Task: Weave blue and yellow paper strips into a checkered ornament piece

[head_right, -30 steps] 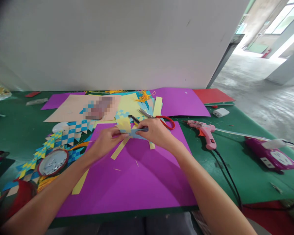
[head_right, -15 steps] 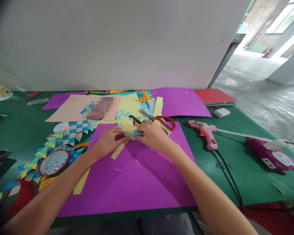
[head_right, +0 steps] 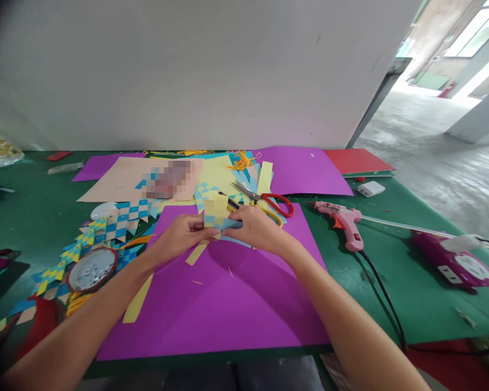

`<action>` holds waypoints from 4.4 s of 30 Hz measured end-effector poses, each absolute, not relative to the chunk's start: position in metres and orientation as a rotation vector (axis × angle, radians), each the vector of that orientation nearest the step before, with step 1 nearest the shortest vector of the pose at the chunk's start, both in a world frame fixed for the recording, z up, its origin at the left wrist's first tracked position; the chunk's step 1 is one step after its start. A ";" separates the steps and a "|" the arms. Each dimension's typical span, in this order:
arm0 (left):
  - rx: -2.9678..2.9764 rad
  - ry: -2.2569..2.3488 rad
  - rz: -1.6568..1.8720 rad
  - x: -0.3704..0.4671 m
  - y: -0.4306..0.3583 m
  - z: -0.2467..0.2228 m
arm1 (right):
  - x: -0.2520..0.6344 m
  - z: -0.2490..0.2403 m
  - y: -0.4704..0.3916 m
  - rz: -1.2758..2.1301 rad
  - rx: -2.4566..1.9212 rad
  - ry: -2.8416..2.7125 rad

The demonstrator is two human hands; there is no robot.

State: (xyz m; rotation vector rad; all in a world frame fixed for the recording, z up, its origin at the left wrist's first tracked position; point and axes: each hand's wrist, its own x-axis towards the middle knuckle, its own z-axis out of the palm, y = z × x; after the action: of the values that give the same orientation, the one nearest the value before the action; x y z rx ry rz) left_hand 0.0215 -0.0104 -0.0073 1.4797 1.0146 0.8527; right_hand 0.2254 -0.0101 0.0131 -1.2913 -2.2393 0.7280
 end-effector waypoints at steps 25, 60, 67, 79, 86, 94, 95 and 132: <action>0.811 0.895 1.305 -0.001 0.012 0.005 | 0.121 -0.019 -0.091 0.050 -0.281 -2.720; 0.854 0.877 1.339 0.005 0.010 -0.008 | 0.155 0.003 -0.082 0.560 -0.809 -2.824; 0.857 0.873 1.323 0.004 0.011 -0.012 | 0.167 0.017 -0.072 0.752 -0.827 -2.659; 0.839 0.879 1.326 0.005 0.011 -0.009 | 0.155 0.009 -0.092 0.583 -1.215 -2.671; 0.795 0.911 1.335 0.006 0.012 -0.007 | 0.167 0.015 -0.071 0.896 -1.069 -2.439; 0.839 1.007 1.278 0.007 0.010 -0.007 | 0.197 0.043 -0.048 0.917 -0.922 -1.866; 0.848 1.012 1.270 0.007 0.009 -0.006 | 0.200 0.044 -0.046 0.939 -0.926 -1.774; 0.650 0.838 1.292 0.006 0.011 -0.001 | 0.203 0.009 -0.015 1.155 -1.169 -1.321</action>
State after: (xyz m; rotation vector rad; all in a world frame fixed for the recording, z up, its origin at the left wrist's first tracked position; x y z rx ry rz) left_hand 0.0058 0.0106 -0.0013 0.6496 0.8384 1.2919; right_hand 0.2030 -0.0153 0.0088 -1.1693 -1.3212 1.1552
